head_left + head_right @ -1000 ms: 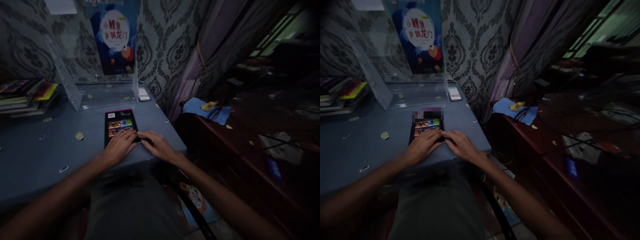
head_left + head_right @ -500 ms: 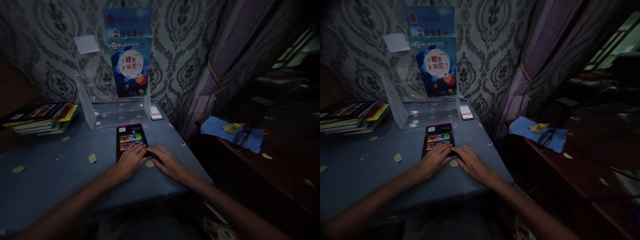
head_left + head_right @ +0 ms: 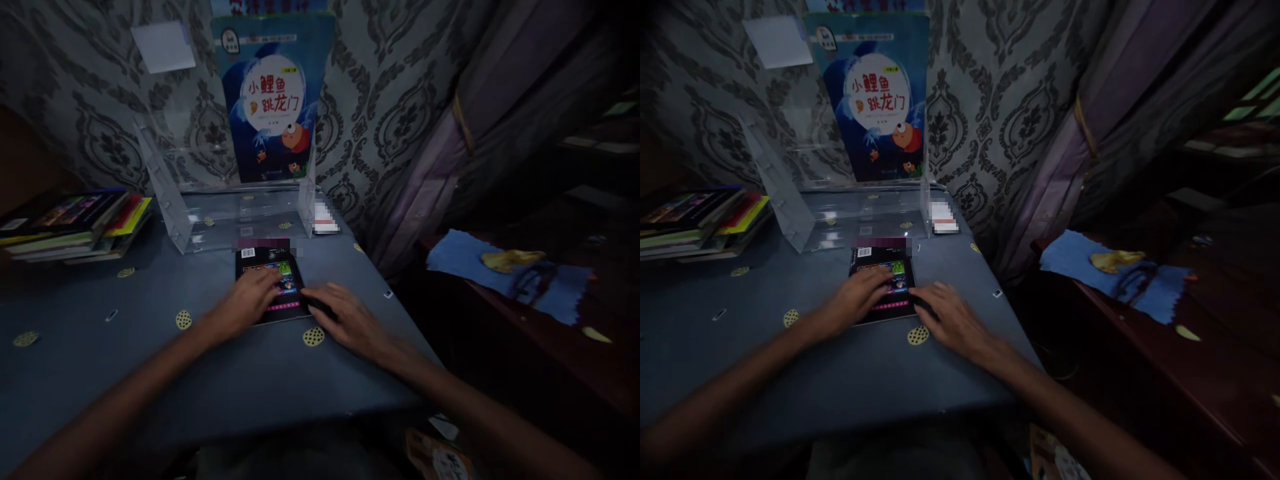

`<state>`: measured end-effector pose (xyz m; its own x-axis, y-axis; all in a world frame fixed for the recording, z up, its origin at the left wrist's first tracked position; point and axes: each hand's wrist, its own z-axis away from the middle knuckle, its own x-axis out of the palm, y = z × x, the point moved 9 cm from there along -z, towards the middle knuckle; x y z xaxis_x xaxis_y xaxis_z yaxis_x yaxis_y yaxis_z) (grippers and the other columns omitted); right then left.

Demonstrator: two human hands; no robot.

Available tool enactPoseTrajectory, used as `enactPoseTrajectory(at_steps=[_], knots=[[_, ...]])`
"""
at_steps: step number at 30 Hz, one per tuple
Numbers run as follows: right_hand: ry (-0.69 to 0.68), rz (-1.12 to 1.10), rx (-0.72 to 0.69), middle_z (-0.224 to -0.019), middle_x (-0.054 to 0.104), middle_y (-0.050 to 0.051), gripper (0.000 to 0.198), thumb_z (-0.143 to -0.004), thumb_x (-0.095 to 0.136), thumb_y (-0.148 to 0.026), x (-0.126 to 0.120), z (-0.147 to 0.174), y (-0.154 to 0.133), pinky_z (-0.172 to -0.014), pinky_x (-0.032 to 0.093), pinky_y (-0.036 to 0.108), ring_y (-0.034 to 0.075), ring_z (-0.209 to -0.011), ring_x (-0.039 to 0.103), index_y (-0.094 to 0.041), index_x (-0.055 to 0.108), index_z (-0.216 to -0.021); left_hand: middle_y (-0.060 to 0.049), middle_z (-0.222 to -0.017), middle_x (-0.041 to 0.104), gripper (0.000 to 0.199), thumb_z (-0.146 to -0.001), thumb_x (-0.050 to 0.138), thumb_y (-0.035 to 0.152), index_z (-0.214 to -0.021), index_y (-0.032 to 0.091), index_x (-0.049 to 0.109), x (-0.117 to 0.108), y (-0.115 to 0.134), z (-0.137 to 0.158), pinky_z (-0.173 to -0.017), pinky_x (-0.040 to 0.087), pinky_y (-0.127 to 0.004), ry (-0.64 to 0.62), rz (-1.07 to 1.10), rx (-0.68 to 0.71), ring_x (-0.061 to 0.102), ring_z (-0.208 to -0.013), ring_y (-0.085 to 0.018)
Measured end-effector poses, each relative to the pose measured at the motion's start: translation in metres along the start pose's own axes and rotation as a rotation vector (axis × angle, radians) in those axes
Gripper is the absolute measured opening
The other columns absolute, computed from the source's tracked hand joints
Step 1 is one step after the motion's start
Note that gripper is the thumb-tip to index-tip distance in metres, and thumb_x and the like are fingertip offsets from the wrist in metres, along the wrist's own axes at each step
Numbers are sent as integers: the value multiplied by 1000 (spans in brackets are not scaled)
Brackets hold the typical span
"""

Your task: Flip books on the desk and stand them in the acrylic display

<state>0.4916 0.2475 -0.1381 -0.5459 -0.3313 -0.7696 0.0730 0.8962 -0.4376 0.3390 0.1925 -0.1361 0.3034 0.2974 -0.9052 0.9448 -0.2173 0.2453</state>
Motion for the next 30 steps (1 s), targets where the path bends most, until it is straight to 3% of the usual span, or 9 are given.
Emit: enactPoseTrajectory(at_steps=[4, 7, 10, 12, 17, 20, 24, 30], knots=[[-51, 1, 22, -119, 74, 10, 31, -101, 53, -24, 9, -42, 12, -99, 55, 53, 27, -110, 68, -23, 64, -130, -13, -128, 71, 34, -102, 41, 25, -125, 14, 64, -21, -86, -8, -107, 53, -47, 22, -35, -203, 68, -118, -24], [-101, 13, 52, -137, 66, 14, 36, -101, 54, -25, 24, -78, 28, -111, 47, 57, 29, -129, 60, -19, 60, -135, -11, -128, 71, 35, -101, 42, 25, -126, 16, 64, -24, -113, -6, -109, 51, -48, 37, -18, -194, 66, -120, -23], [-169, 44, 65, -142, 63, 16, 37, -102, 54, -27, 43, -101, 29, -114, 43, 61, 31, -135, 56, -18, 59, -137, -13, -137, 67, 39, -102, 40, 26, -131, 15, 62, -18, -118, 1, -114, 47, -49, 62, -5, -183, 62, -129, -24], [-222, 47, 16, -138, 66, 16, 35, -103, 53, -27, 56, -103, 11, -114, 43, 61, 31, -134, 57, -19, 61, -136, -14, -139, 66, 39, -102, 40, 25, -132, 14, 62, -14, -117, 3, -114, 47, -48, 70, -5, -182, 61, -130, -24], [-353, -53, -286, -133, 71, 9, 32, -105, 53, -26, 80, -68, -71, -121, 40, 48, 23, -140, 54, -21, 64, -134, -12, -139, 66, 39, -102, 41, 25, -133, 16, 63, -11, -116, 3, -115, 46, -45, 79, -3, -170, 61, -130, -23], [-370, -99, -400, -137, 69, 8, 34, -104, 54, -20, 77, -43, -95, -124, 36, 50, 22, -143, 51, -21, 64, -136, -12, -139, 66, 39, -102, 41, 24, -134, 16, 62, -12, -118, 3, -115, 46, -46, 75, -7, -169, 61, -130, -23], [-346, -135, -392, -138, 69, 7, 40, -101, 54, -13, 54, -23, -81, -120, 44, 48, 21, -141, 53, -23, 62, -139, -11, -141, 65, 39, -103, 41, 26, -134, 18, 62, -11, -117, 4, -115, 46, -47, 67, -7, -166, 60, -131, -23], [-149, -226, -250, -111, 79, 4, 36, -101, 56, -16, 3, -7, -33, -101, 59, 44, 21, -119, 69, -29, 68, -133, -10, -140, 66, 42, -104, 38, 34, -133, 18, 63, -14, -119, 4, -115, 45, -49, 49, -22, -187, 60, -131, -24]])
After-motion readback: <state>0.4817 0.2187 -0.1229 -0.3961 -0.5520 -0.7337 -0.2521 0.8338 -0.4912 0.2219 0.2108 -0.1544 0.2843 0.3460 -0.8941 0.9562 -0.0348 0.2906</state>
